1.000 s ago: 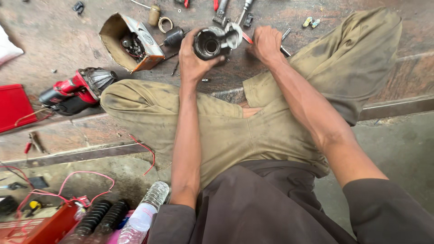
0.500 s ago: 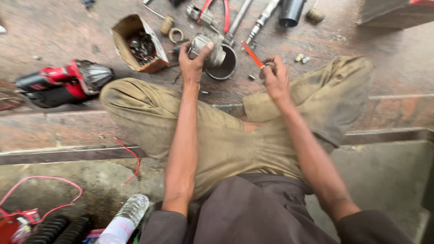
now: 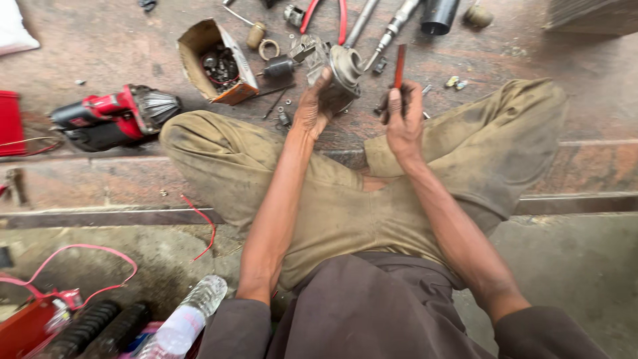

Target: The person sits on the workshop floor and repairs a starter motor. They use a wrench to loosen bolts on the motor housing, remove the end cap and internal parts, handle small screws and components from a box, and file or scrape the motor's mounting surface by hand.

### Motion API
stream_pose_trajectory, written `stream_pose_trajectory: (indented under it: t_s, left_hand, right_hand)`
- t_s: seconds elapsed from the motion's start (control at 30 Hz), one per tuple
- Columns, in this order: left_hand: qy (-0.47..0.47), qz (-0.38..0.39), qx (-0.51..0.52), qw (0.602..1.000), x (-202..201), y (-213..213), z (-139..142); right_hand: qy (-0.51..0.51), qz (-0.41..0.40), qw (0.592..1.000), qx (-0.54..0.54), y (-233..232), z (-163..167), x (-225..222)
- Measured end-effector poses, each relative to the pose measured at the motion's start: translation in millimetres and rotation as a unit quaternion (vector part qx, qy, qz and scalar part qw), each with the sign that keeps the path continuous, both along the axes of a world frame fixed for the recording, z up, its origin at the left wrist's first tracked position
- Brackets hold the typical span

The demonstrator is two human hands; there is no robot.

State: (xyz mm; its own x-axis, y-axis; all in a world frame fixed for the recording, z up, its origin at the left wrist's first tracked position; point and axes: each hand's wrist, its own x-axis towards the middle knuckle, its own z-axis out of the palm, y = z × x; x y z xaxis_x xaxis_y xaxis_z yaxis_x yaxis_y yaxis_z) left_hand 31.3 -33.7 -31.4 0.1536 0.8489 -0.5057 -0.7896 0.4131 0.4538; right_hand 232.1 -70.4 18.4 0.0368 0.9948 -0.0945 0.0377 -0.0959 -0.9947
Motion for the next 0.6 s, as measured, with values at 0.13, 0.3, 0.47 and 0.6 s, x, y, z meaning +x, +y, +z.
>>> stream_pose_trajectory:
  t_s: [0.13,0.3,0.47,0.6]
  left_hand:
    - [0.097,0.015,0.127,0.987,-6,-5,-5]
    - [0.000,-0.019,0.169,0.985,0,-12,-3]
    - [0.258,-0.136,0.217,0.932,-45,-6,42]
    - [0.427,-0.106,0.343,0.830,-74,-5,83]
  right_hand:
    - [-0.092,0.027,0.995,0.033,9,7,6]
    - [-0.110,0.127,0.981,0.095,37,38,-8]
    - [-0.078,0.170,0.973,0.136,45,51,-9]
    - [-0.245,0.199,0.927,0.204,42,45,-9]
